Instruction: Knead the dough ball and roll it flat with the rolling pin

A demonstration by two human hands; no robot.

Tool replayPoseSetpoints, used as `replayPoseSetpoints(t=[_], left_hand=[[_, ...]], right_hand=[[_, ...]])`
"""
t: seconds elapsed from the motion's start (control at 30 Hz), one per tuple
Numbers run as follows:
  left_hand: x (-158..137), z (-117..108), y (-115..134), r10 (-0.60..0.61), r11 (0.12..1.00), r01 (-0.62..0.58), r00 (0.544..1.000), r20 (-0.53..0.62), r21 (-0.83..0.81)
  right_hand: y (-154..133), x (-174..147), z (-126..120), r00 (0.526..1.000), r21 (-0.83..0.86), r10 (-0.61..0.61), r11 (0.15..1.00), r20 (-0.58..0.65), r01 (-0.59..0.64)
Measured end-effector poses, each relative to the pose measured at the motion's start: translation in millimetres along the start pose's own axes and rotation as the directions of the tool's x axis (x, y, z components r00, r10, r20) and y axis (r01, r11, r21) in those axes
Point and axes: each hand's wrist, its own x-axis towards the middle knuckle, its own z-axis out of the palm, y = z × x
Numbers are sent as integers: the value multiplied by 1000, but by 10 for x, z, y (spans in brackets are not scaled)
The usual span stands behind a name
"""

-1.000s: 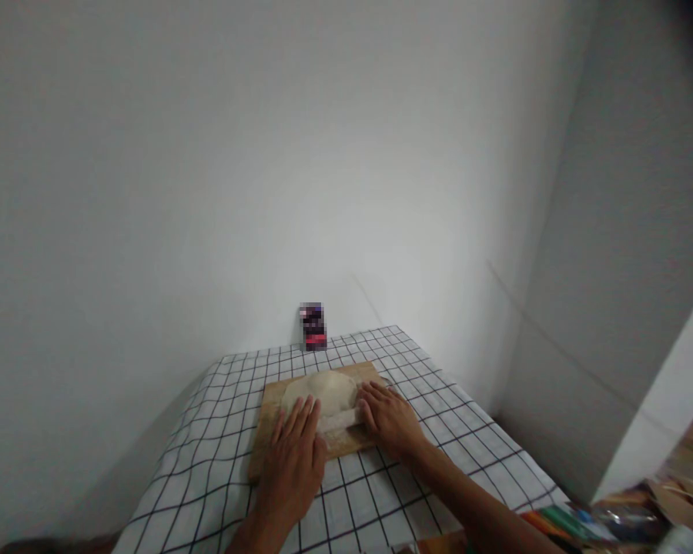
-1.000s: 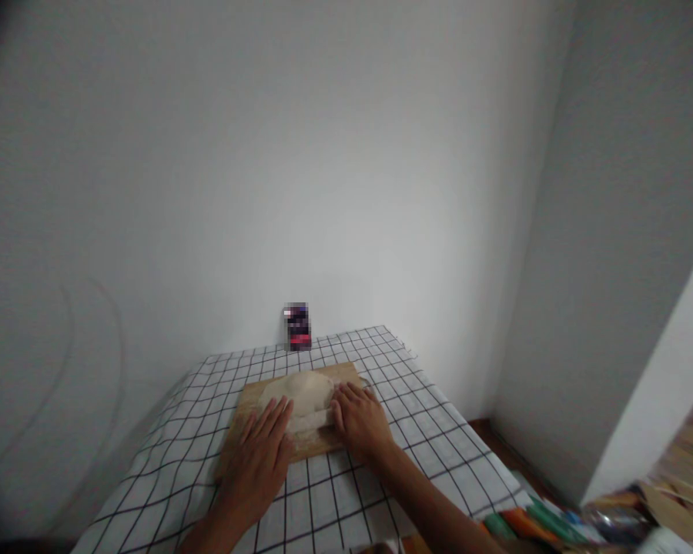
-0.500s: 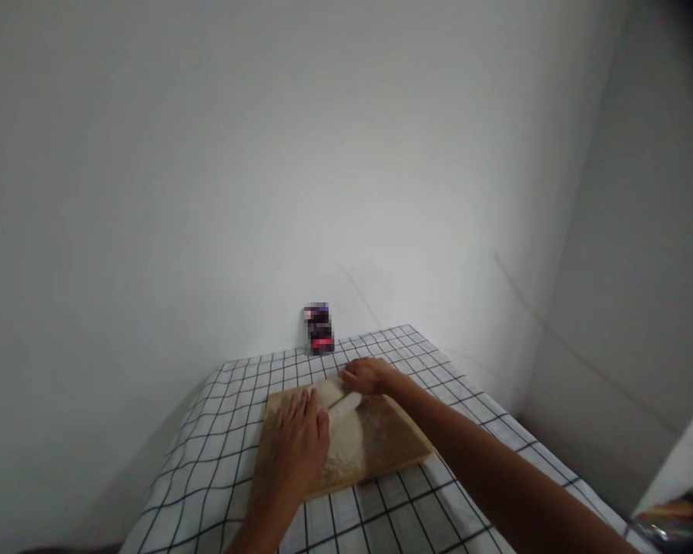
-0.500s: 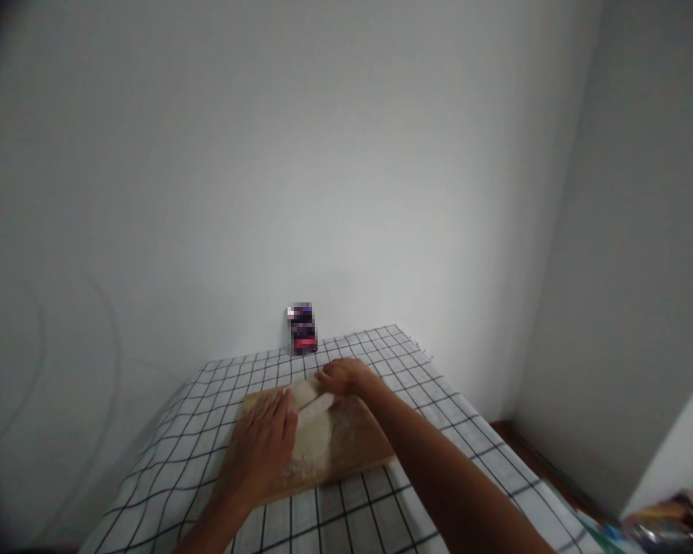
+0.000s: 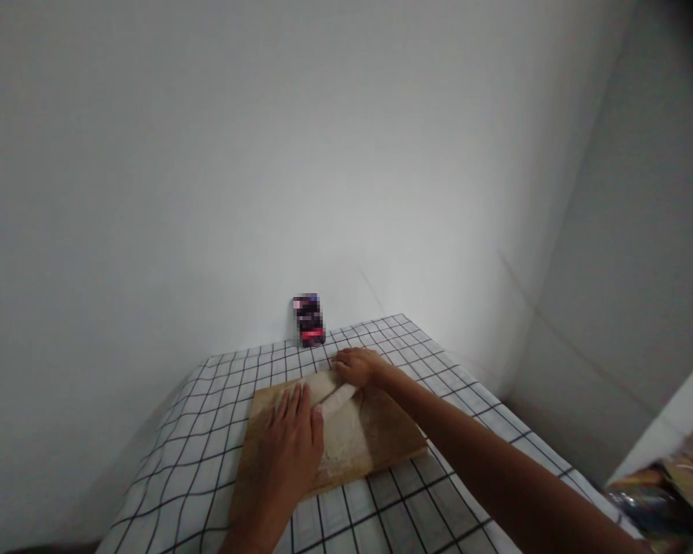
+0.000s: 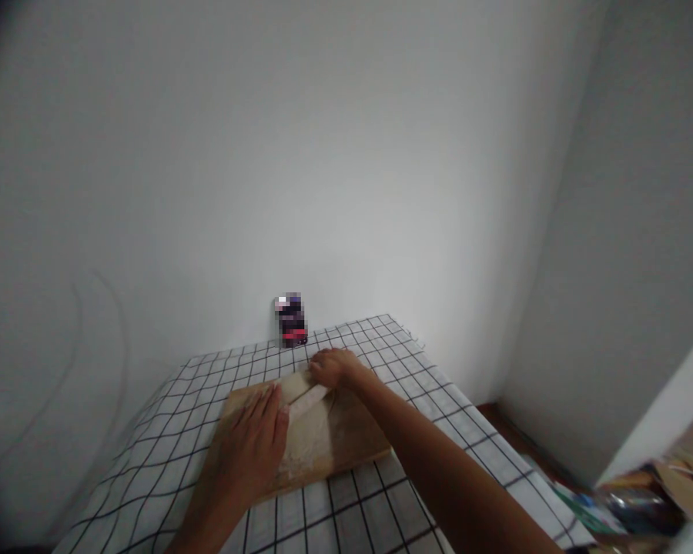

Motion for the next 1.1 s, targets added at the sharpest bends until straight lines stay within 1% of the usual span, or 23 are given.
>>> replayPoseSetpoints(t=[0.13,0.27,0.37,0.53,0.63,0.73,0.83,1.0,1.1], left_hand=[[-72,-30,61,61,997,-63,997,-42,-36],[-132,-157,116,102,994,-102,995,-12,-40],[-175,-234,148,119,992,-119,993,13,-44],[-250,-262,194,151,987,-149,988,30,-59],[-268,-248,203,150,986,-147,988,33,-74],[-237,-227,194,114,990,-108,991,69,-94],[-177,-206,186,64,992,-49,989,130,-113],[-114,-188,198,-39,991,66,974,225,-116],[-117,-164,184,-47,993,70,972,232,-92]], right_hand=[[-1,-263,28,998,-13,35,999,-55,-36],[-21,-455,59,994,-38,46,998,-101,-50],[-23,-562,78,994,-49,36,998,-107,-41],[-27,-735,77,993,-46,6,999,-117,-11],[-44,-765,54,992,-49,-11,999,-126,5],[-63,-644,15,996,-81,25,996,-81,-31],[-80,-396,-36,998,-105,57,993,-31,-60],[-134,57,-99,998,-124,53,991,44,-47],[-172,258,-108,991,-129,27,992,129,-11]])
